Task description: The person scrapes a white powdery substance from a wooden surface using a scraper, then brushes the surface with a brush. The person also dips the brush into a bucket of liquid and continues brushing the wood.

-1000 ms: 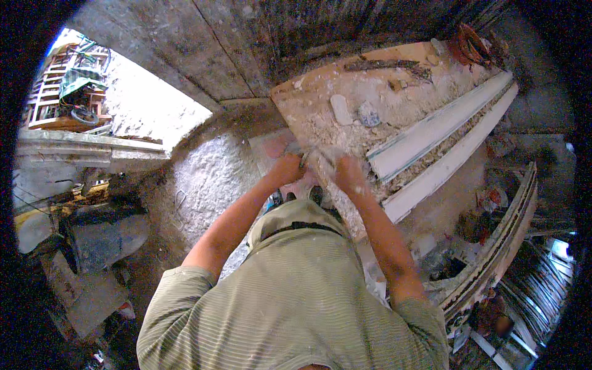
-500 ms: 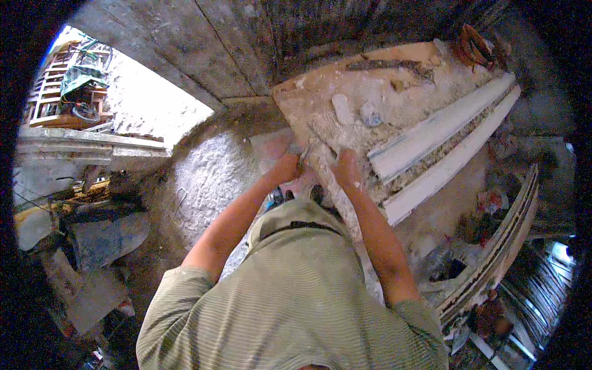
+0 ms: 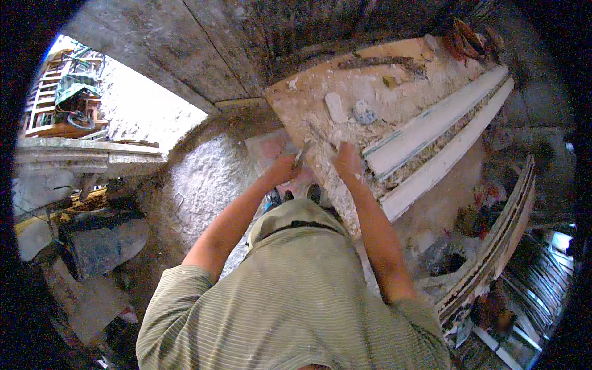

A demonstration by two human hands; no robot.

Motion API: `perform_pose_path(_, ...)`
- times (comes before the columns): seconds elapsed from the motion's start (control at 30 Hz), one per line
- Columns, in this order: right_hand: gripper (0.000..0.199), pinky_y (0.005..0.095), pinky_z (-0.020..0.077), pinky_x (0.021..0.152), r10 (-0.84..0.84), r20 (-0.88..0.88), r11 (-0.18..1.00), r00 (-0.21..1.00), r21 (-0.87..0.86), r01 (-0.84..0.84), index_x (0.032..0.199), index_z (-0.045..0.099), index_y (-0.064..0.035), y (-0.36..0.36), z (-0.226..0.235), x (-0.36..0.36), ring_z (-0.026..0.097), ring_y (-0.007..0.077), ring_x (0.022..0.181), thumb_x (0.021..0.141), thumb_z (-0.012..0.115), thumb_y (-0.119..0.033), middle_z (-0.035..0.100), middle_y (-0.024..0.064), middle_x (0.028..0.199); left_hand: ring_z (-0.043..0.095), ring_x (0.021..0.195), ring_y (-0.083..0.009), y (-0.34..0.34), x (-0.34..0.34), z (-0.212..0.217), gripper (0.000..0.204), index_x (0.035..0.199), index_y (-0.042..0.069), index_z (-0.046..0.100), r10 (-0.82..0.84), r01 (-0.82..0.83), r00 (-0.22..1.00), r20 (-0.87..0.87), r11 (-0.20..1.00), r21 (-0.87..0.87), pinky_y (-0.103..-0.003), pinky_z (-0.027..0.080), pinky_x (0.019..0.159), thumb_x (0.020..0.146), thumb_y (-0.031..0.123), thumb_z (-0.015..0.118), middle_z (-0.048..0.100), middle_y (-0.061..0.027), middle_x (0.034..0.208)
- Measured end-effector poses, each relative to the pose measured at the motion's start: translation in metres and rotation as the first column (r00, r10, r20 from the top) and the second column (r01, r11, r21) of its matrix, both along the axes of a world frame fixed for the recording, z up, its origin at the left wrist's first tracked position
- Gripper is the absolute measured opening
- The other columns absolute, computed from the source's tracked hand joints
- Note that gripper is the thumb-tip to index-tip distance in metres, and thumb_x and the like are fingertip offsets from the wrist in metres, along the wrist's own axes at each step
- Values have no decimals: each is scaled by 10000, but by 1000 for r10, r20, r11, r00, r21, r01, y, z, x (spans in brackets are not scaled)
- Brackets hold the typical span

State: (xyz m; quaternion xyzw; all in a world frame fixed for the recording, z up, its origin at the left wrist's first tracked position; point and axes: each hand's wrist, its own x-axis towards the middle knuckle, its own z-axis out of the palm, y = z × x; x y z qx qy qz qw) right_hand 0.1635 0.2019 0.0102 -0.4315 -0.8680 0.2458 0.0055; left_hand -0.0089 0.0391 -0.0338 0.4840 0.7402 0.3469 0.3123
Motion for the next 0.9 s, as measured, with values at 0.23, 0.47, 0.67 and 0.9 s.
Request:
perform_pose_path(0.23, 402, 498, 510, 767, 86, -22, 993, 996, 78, -84, 988, 595, 21, 0, -13, 9, 606, 436, 869, 789, 724, -304, 624, 247, 942, 634, 720, -424, -3, 2, 4, 322, 951, -10, 641, -58, 57, 998, -2, 997, -57, -499, 490, 670, 820, 283, 620, 642, -255, 766)
perform_pose_path(0.47, 410, 458, 513, 729, -59, -17, 997, 998, 48, 60, 932, 673, 13, 15, -3, -20, 649, 380, 857, 790, 729, -368, 662, 222, 929, 627, 698, -387, -23, -11, 21, 332, 1008, 0, 655, 123, -108, 989, -87, 982, 158, -453, 497, 691, 838, 284, 628, 650, -220, 762)
perform_pose_path(0.67, 553, 444, 521, 732, 138, -86, 836, 987, -523, -163, 1037, 667, 23, 33, -25, -67, 658, 309, 856, 781, 727, -463, 683, 188, 971, 608, 786, -194, -68, -49, 63, 373, 1145, 17, 623, 241, -266, 905, 351, 964, 24, -353, 499, 735, 863, 260, 643, 676, -90, 900)
perform_pose_path(0.9, 581, 403, 510, 825, -28, -202, 999, 979, -40, 20, 1132, 597, 34, 44, 16, -52, 639, 285, 951, 741, 804, -343, 667, 167, 998, 566, 721, -126, -74, -52, 117, 392, 1152, 69, 634, 216, -254, 910, 355, 965, 63, -300, 480, 635, 836, 298, 672, 644, -30, 849)
